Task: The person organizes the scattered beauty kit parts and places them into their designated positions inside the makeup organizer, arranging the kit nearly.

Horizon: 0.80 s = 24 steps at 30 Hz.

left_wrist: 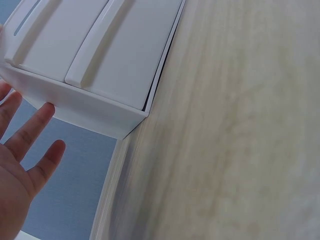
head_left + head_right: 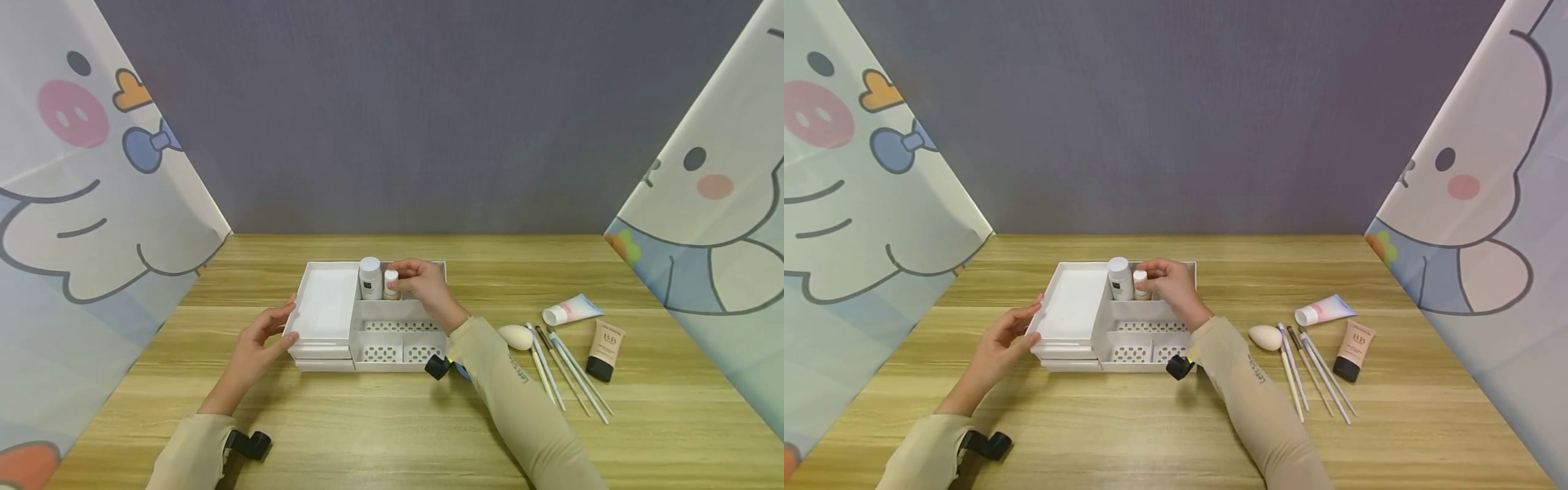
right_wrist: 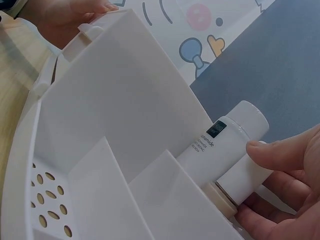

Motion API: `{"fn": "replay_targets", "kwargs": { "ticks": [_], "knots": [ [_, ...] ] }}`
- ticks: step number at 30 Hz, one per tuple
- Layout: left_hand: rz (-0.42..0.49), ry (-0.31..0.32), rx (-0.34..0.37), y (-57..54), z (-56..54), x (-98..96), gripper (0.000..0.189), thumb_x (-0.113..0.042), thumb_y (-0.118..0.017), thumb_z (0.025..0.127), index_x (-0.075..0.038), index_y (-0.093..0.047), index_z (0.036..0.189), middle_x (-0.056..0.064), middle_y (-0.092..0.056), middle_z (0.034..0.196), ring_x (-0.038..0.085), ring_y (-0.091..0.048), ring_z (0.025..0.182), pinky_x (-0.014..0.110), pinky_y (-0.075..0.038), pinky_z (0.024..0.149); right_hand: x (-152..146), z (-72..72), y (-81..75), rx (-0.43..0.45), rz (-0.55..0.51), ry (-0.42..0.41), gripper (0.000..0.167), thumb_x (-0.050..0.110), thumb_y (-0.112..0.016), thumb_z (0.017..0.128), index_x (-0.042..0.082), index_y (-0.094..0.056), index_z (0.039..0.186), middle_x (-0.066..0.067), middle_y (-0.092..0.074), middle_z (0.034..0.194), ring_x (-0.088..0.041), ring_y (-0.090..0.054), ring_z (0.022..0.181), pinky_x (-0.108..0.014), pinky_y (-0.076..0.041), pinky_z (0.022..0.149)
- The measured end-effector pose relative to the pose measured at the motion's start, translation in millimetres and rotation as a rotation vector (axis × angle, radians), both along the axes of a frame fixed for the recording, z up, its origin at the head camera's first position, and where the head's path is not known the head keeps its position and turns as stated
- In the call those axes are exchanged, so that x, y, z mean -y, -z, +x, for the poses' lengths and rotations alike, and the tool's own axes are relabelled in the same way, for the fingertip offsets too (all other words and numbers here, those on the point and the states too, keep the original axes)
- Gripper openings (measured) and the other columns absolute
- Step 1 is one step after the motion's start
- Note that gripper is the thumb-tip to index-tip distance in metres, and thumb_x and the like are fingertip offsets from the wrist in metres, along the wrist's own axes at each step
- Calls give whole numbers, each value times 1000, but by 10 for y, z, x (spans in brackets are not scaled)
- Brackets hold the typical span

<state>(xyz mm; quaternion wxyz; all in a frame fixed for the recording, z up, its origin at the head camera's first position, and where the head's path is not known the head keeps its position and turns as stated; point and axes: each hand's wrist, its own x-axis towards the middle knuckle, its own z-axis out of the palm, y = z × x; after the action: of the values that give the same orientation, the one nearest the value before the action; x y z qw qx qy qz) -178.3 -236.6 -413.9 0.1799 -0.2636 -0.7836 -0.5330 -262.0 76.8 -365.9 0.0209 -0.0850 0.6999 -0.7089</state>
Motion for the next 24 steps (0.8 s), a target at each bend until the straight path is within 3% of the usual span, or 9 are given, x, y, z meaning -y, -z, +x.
{"fn": "replay_targets", "kwargs": {
  "ticks": [9, 16, 24],
  "knots": [
    [-7, -3, 6, -4, -3, 0, 46, 18, -65, 85, 9, -57, 129, 7, -50, 147, -2, -57, 116, 13, -44, 92, -18, -18, -12, -13, 32, -6, 30, -14, -73, 77, -8, -69, 106, 3, -71, 86, -12, -63, 85, -22, -52, 73],
    [-1, 2, 7, -6, -5, 3, 45, 18, -65, 85, 9, -57, 129, 11, -50, 147, -2, -57, 116, 13, -45, 92, -34, -34, -47, -37, 66, -45, 31, -13, -73, 77, -10, -67, 108, 1, -71, 90, -13, -63, 87, -24, -52, 75],
    [6, 8, -2, -17, -3, -4, 45, 19, -64, 84, 10, -57, 128, 1, -50, 147, -2, -58, 115, 13, -45, 91, -46, -42, -71, -34, 102, -50, 31, -13, -74, 77, -9, -68, 108, -2, -72, 92, -13, -63, 86, -24, -52, 75]
  ]
}}
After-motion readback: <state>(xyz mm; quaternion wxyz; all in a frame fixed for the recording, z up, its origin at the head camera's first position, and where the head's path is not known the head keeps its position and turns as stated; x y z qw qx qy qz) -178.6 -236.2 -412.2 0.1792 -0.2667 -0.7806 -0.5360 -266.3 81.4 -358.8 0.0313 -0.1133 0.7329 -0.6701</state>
